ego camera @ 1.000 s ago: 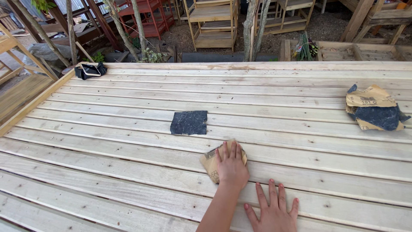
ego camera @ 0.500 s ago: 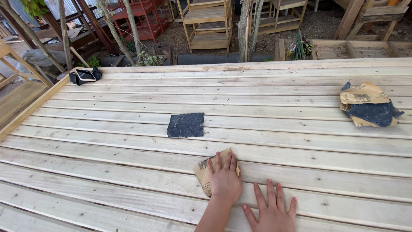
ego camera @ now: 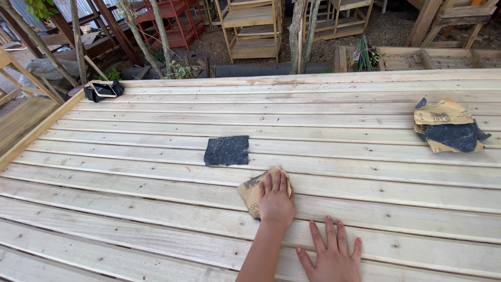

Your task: The person sands the slatted wooden surface of a large furniture frame, rubbing a sheet of sandpaper back and forth across the planks by hand. They move the sandpaper to different areas of the panel, repositioning it and continuing to sand across the slats throughout the clip.

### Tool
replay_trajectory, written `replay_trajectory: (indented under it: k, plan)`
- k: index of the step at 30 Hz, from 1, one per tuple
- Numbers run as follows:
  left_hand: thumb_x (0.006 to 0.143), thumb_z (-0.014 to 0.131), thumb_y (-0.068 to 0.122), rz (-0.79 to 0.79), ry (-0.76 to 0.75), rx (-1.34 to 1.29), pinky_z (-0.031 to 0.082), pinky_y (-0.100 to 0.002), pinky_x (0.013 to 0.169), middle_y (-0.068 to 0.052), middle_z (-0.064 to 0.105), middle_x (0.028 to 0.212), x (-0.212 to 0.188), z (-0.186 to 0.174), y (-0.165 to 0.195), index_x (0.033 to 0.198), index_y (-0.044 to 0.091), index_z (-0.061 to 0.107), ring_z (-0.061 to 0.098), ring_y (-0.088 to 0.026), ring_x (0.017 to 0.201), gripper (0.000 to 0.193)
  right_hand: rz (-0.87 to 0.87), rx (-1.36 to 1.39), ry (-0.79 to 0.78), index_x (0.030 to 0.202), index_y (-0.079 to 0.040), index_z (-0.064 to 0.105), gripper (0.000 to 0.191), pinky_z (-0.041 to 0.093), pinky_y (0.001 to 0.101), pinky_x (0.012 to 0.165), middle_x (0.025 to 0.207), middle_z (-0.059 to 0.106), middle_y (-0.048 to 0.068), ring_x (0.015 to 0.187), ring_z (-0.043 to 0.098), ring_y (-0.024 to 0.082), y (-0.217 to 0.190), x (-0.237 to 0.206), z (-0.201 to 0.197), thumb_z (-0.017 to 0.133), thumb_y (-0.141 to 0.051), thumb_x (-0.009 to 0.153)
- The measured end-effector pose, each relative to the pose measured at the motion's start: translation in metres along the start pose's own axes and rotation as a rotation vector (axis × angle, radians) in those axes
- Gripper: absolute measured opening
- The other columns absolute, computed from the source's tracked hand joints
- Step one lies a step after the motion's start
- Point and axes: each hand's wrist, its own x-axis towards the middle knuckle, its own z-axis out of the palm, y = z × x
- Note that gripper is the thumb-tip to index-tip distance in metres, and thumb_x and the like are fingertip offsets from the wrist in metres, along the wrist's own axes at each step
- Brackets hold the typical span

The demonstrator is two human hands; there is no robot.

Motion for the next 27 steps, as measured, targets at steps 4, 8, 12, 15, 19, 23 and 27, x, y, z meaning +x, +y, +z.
replay_trajectory:
  k: [4, 8, 12, 15, 19, 23, 27]
  plan:
    - [0.104, 0.023, 0.038, -0.012, -0.074, 0.005, 0.0, -0.053, 0.125, 0.003, 0.011, 0.17, -0.003, -0.004, 0.002, 0.162, 0.017, 0.018, 0.004, -0.026, 0.157, 0.062, 0.002, -0.003, -0.014, 0.161, -0.038, 0.013, 0.081, 0.002, 0.0677, 0.119, 0.171, 0.0, 0.007, 0.157, 0.0, 0.028, 0.001, -0.001, -0.001, 0.031, -0.079, 0.093]
    - [0.105, 0.025, 0.038, -0.019, -0.058, 0.05, 0.001, -0.054, 0.125, 0.002, 0.014, 0.17, -0.013, -0.016, 0.005, 0.162, 0.014, 0.02, 0.005, -0.031, 0.157, 0.062, 0.005, 0.003, -0.025, 0.161, -0.038, 0.011, 0.082, 0.001, 0.0676, 0.118, 0.171, -0.001, 0.007, 0.157, -0.001, 0.028, 0.001, 0.003, -0.001, 0.03, -0.079, 0.093]
    - [0.104, 0.025, 0.038, -0.017, -0.086, 0.022, -0.001, -0.056, 0.124, 0.003, 0.014, 0.17, -0.016, -0.017, 0.003, 0.161, 0.016, 0.021, 0.003, -0.031, 0.157, 0.061, 0.003, 0.001, -0.03, 0.162, -0.038, 0.011, 0.082, 0.001, 0.0682, 0.118, 0.171, -0.001, 0.007, 0.157, -0.001, 0.028, 0.001, 0.006, 0.001, 0.03, -0.079, 0.093]
    - [0.105, 0.027, 0.038, 0.007, -0.007, 0.087, 0.002, -0.055, 0.124, -0.001, 0.016, 0.17, -0.014, -0.012, 0.001, 0.161, 0.012, 0.023, 0.007, -0.032, 0.157, 0.062, 0.008, -0.014, -0.016, 0.162, -0.039, 0.011, 0.084, 0.001, 0.0679, 0.118, 0.171, 0.0, 0.006, 0.158, 0.0, 0.028, 0.0, 0.006, 0.004, 0.031, -0.081, 0.092]
    - [0.103, 0.026, 0.038, -0.015, -0.068, -0.012, -0.001, -0.057, 0.124, 0.004, 0.013, 0.169, -0.01, -0.011, 0.002, 0.161, 0.019, 0.02, 0.003, -0.03, 0.156, 0.061, 0.011, -0.032, -0.045, 0.162, -0.038, 0.011, 0.084, 0.002, 0.0687, 0.118, 0.171, -0.001, 0.007, 0.157, 0.0, 0.029, 0.001, 0.007, 0.008, 0.031, -0.081, 0.093]
    - [0.103, 0.029, 0.037, -0.01, -0.026, 0.037, 0.002, -0.057, 0.124, 0.002, 0.016, 0.17, -0.01, -0.015, 0.006, 0.161, 0.014, 0.022, 0.007, -0.032, 0.157, 0.062, 0.019, -0.016, 0.031, 0.161, -0.04, 0.013, 0.084, 0.002, 0.0684, 0.118, 0.171, 0.001, 0.006, 0.157, 0.001, 0.028, 0.001, 0.009, 0.009, 0.033, -0.081, 0.091]
    - [0.104, 0.028, 0.038, -0.006, -0.058, 0.011, 0.001, -0.056, 0.124, 0.001, 0.014, 0.17, -0.01, -0.013, 0.009, 0.161, 0.014, 0.02, 0.005, -0.031, 0.157, 0.063, 0.01, -0.026, 0.002, 0.161, -0.04, 0.013, 0.084, 0.002, 0.0689, 0.118, 0.171, 0.0, 0.006, 0.157, 0.001, 0.029, 0.001, 0.008, 0.008, 0.034, -0.081, 0.091]
